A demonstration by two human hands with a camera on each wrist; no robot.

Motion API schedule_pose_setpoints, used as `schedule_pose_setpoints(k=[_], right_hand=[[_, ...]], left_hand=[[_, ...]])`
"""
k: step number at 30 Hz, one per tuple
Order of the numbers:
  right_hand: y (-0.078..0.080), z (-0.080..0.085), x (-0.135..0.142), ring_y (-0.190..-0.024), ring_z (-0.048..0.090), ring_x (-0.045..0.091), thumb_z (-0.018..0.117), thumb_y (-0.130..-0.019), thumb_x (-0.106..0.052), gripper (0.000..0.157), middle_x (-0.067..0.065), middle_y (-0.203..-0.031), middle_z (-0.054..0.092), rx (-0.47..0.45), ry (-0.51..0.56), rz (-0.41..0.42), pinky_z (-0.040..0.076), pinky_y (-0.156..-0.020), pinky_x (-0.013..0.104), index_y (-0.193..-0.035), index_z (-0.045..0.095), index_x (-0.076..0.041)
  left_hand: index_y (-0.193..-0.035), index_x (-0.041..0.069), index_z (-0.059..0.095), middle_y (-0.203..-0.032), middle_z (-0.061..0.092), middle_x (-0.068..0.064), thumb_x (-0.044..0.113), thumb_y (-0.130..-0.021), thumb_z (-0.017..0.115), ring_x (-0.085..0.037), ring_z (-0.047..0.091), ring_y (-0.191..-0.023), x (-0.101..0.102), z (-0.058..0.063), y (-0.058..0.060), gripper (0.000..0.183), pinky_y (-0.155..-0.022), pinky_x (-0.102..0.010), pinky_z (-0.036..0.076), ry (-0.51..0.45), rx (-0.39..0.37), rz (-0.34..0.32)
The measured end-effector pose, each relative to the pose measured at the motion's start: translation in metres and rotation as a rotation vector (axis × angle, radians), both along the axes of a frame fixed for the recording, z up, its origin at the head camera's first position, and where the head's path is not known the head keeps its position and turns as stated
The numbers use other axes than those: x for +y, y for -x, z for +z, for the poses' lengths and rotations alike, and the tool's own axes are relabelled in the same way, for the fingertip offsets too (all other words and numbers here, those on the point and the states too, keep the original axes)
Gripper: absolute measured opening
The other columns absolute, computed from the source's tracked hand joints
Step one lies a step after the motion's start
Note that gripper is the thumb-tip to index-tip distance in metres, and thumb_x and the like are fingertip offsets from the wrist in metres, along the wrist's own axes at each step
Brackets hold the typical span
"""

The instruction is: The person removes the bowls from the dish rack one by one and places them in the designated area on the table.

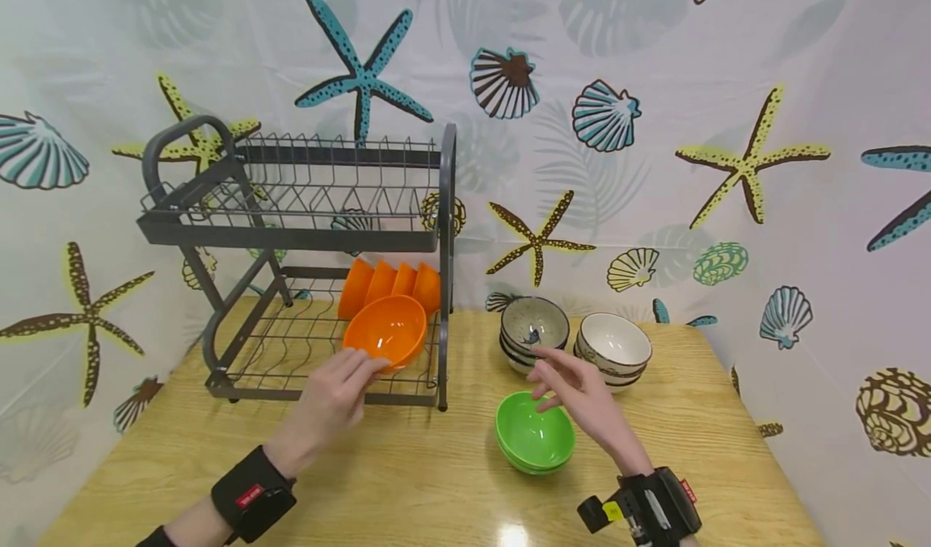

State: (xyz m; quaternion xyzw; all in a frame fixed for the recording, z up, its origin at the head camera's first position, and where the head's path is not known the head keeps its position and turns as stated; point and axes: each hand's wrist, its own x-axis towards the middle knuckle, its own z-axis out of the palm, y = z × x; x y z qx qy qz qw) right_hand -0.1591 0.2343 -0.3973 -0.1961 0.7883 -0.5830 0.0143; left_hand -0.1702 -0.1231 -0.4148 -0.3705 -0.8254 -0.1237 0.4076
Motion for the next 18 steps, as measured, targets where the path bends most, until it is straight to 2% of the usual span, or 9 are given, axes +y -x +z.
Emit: schedule_pose_setpoints(k=[5,10,18], right_hand=[[0.01,0.006,-0.01,-0.073,0.069,0.016,0.044,-0.109,-0.02,0.046,-0.004,-0.092,0.066,-0.038,-0.05,0.029,0.063,-0.065,0.036,-0.142,0.046,0.012],[0.019,0.012,-0.023,-0.06,0.063,0.015,0.044,-0.109,-0.019,0.044,0.0,-0.08,0.062,-0.006,-0.09,0.063,0.06,-0.056,0.036,-0.14,0.049,0.012],[0.029,0.017,-0.045,-0.046,0.052,0.014,0.047,-0.108,-0.022,0.038,0.001,-0.068,0.056,0.025,-0.196,0.085,0.052,-0.046,0.033,-0.129,0.06,0.007]], left_hand=[[-0.106,0.01,0.068,-0.089,0.063,-0.001,0.001,-0.086,0.072,-0.016,0.056,-0.081,0.01,0.001,-0.005,0.022,-0.074,-0.026,0.053,0.104,0.04,-0.028],[-0.105,0.013,0.069,-0.089,0.062,0.002,0.008,-0.088,0.071,-0.013,0.055,-0.081,0.019,0.002,-0.01,0.018,-0.072,-0.022,0.051,0.161,0.086,-0.053],[-0.107,0.017,0.069,-0.095,0.063,0.006,0.012,-0.085,0.077,-0.01,0.057,-0.084,0.031,0.002,-0.019,0.024,-0.075,-0.02,0.054,0.235,0.034,-0.103]])
